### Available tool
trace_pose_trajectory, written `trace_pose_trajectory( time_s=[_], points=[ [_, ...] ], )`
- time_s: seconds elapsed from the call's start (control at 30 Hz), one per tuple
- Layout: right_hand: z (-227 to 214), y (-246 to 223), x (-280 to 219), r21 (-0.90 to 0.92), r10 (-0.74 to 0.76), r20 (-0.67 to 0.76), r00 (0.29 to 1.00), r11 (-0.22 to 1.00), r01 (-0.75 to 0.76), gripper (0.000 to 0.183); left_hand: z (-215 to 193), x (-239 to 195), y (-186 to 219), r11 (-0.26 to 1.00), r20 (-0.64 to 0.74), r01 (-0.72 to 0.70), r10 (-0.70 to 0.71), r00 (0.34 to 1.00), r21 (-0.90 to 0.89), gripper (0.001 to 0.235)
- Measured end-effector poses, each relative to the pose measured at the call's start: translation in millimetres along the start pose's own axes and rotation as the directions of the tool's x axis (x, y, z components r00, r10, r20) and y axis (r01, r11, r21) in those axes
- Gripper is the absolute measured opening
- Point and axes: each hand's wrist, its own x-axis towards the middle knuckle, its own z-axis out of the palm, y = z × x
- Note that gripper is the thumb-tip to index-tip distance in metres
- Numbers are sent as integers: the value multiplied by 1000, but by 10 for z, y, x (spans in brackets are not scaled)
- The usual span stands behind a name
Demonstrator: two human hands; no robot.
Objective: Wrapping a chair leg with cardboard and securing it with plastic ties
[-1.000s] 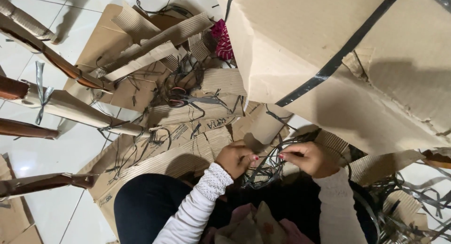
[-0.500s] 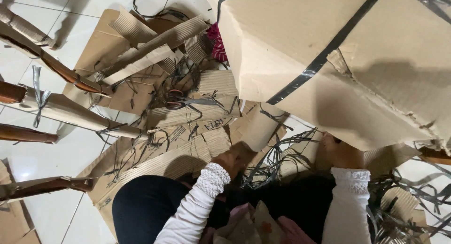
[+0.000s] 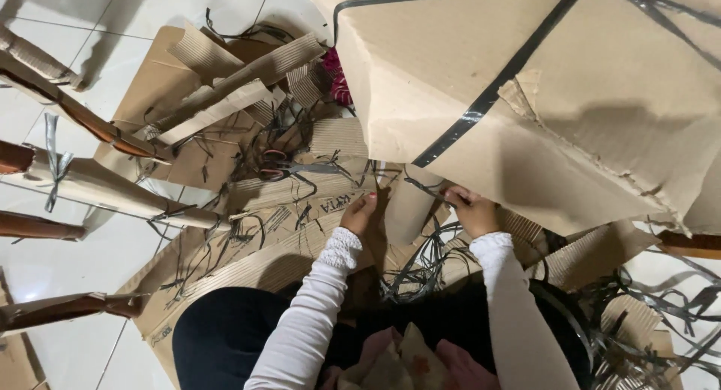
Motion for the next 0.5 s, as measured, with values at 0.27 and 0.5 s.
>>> trace_pose_trajectory(
  time_s=[0.27, 0.5],
  points=[
    [262, 320, 350, -63, 0, 71, 998, 998, 4, 47, 171, 359, 227, 908, 116, -91, 151, 982, -408, 60],
    [112, 2, 41, 152, -124, 95, 988, 982, 108, 46, 127, 302, 172, 554, 40, -98, 231, 972, -827, 16]
  ],
)
